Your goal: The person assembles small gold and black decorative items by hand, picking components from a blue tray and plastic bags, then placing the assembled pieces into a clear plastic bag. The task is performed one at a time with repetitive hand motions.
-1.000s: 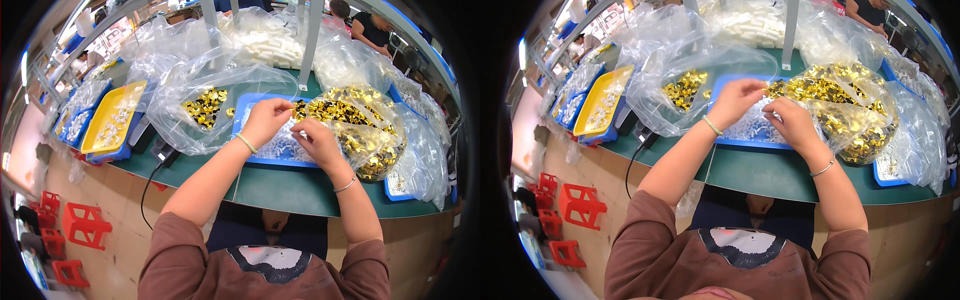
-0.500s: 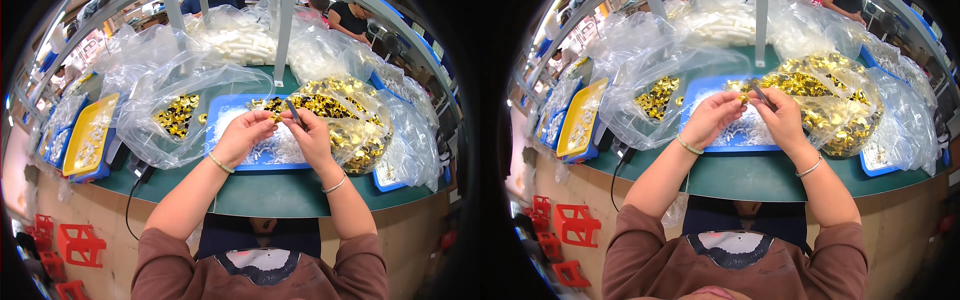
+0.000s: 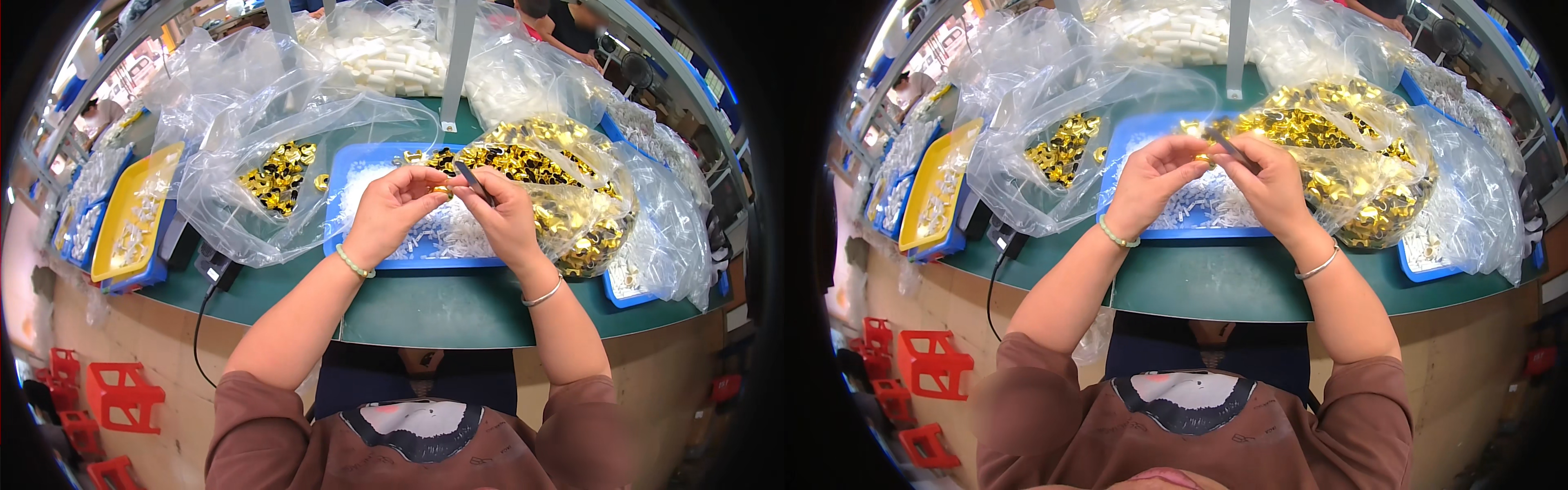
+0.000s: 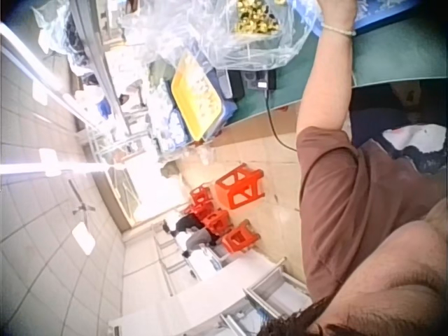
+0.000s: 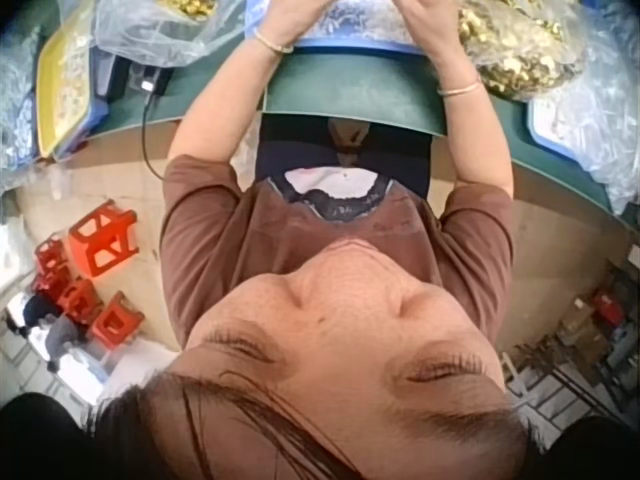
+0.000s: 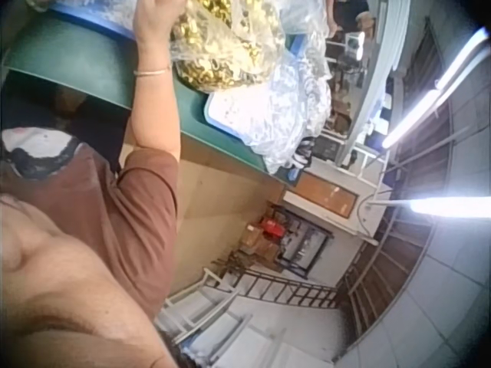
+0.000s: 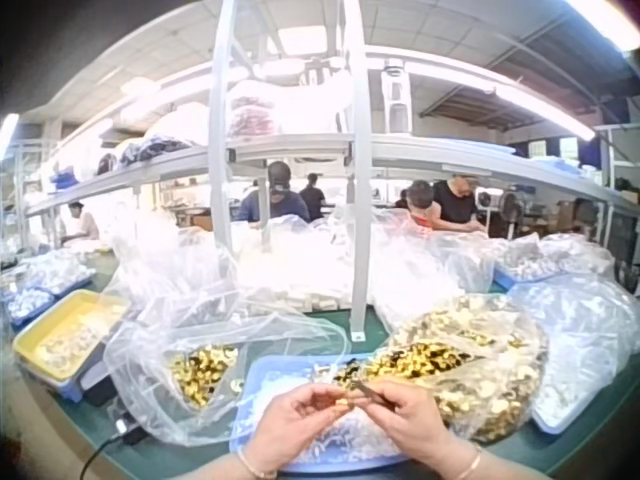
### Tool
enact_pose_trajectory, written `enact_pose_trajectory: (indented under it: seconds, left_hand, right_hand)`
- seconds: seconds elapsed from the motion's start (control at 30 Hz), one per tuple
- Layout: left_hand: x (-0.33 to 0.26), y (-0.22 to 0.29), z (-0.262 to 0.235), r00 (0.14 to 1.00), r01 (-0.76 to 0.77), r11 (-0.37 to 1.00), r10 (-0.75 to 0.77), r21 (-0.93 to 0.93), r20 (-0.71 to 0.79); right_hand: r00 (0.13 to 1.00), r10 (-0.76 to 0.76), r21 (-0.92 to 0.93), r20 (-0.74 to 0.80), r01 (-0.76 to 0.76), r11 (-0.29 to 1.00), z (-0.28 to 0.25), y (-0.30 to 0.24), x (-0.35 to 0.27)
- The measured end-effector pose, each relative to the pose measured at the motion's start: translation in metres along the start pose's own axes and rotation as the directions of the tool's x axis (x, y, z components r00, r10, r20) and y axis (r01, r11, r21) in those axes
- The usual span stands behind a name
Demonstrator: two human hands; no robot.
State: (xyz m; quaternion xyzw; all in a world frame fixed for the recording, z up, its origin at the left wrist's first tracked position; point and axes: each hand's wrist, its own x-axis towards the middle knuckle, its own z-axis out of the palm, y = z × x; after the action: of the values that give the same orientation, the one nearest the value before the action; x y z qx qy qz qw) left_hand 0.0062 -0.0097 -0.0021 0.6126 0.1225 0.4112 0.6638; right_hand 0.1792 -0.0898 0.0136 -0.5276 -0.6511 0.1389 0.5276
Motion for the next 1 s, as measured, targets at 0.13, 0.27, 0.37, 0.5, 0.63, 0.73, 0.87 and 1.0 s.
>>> enact_pose_trajectory:
  seconds: [0.13,0.27,0.37,0.5,0.63,0.73,0.87,1.0]
  left_hand:
    - [-0.001,0.001,0.002,1.000,-0.021,0.999,0.021,0.024,-0.004]
    - [-0.003,-0.001,0.002,0.999,-0.018,0.996,0.021,0.084,-0.032]
    - [-0.003,0.000,0.003,0.999,-0.011,0.993,0.016,0.120,-0.043]
    - [-0.004,0.001,0.003,0.998,-0.009,0.993,0.017,0.119,-0.063]
    - [-0.004,-0.001,0.003,0.997,-0.009,0.997,0.015,0.073,-0.077]
    - [-0.002,-0.004,0.002,0.995,-0.013,0.997,0.021,0.079,-0.093]
    - [-0.002,-0.005,0.003,0.993,-0.029,0.997,0.038,0.076,-0.110]
    - [-0.007,0.002,0.007,0.992,-0.034,0.975,0.060,0.222,-0.112]
  right_hand:
    - [1.000,0.023,0.026,-0.021,-0.022,0.999,0.002,0.002,-0.001]
    - [0.999,0.028,-0.016,0.033,-0.028,0.999,0.000,0.001,0.001]
    - [0.999,0.039,0.022,0.022,-0.039,0.999,0.000,0.002,-0.001]
    - [0.994,0.105,0.097,0.025,-0.107,0.989,0.003,0.003,-0.001]
    - [0.995,0.095,0.097,0.030,-0.097,0.991,0.003,0.004,-0.002]
    - [0.999,0.040,0.099,-0.022,-0.037,0.994,0.008,0.009,0.000]
    - [0.984,0.177,0.177,0.005,-0.175,0.969,0.006,0.011,-0.001]
    - [0.908,0.376,0.405,0.182,-0.418,0.813,-0.002,-0.005,0.003]
